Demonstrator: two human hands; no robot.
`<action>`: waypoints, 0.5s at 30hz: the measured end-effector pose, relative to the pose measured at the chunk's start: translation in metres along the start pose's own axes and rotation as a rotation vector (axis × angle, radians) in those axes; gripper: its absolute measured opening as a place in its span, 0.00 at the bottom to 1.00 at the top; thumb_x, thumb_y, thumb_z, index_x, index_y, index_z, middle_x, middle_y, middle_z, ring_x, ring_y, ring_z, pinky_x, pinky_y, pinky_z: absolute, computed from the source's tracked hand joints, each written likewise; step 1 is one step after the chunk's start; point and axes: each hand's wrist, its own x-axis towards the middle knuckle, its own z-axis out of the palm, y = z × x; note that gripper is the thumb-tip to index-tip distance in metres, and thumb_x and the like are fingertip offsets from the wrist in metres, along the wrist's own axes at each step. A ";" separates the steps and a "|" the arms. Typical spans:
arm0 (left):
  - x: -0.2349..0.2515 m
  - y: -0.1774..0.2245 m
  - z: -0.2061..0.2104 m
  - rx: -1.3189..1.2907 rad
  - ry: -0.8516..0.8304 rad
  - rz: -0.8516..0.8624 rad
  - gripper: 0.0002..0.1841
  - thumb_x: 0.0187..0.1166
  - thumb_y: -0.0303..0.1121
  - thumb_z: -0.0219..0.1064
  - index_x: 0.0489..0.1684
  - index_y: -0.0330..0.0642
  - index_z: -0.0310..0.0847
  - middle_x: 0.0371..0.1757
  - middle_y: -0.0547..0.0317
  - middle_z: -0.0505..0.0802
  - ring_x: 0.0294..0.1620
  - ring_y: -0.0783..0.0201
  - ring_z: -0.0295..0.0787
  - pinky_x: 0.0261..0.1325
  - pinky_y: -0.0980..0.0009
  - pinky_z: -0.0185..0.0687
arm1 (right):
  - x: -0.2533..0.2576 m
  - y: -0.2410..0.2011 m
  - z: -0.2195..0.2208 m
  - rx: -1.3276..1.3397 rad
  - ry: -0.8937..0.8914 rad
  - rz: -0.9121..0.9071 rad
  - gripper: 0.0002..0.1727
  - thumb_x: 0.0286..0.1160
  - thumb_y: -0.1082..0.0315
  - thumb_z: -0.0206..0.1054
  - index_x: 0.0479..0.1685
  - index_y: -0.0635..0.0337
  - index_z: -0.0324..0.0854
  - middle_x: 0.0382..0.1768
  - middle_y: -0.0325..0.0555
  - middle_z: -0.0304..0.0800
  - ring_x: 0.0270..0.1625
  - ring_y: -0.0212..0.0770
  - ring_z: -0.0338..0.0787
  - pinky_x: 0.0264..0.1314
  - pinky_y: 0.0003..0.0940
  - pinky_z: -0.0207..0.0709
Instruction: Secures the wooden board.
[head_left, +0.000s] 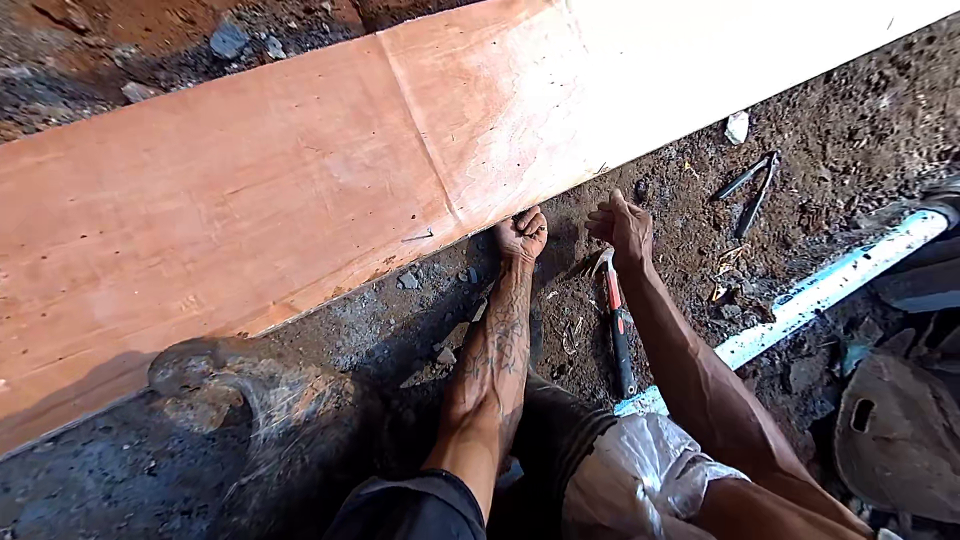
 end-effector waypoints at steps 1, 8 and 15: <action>0.012 0.000 -0.008 -0.075 0.156 0.002 0.29 0.90 0.55 0.42 0.24 0.46 0.77 0.08 0.63 0.70 0.07 0.81 0.63 0.12 0.84 0.62 | -0.013 0.017 -0.016 -0.231 0.079 -0.089 0.27 0.92 0.47 0.52 0.57 0.64 0.85 0.43 0.50 0.94 0.43 0.44 0.95 0.53 0.46 0.87; 0.021 -0.003 -0.007 -0.120 0.378 0.064 0.29 0.92 0.51 0.39 0.19 0.48 0.72 0.09 0.69 0.69 0.04 0.75 0.58 0.09 0.82 0.57 | -0.122 0.169 -0.075 -0.870 0.109 -0.171 0.34 0.80 0.53 0.67 0.80 0.66 0.74 0.81 0.67 0.72 0.83 0.64 0.74 0.85 0.58 0.66; 0.023 0.000 -0.009 -0.118 0.375 0.054 0.29 0.92 0.52 0.38 0.21 0.48 0.73 0.09 0.69 0.69 0.04 0.75 0.59 0.10 0.82 0.59 | -0.120 0.152 -0.075 -0.849 0.194 -0.025 0.24 0.78 0.58 0.70 0.69 0.60 0.83 0.72 0.71 0.77 0.67 0.66 0.85 0.64 0.61 0.81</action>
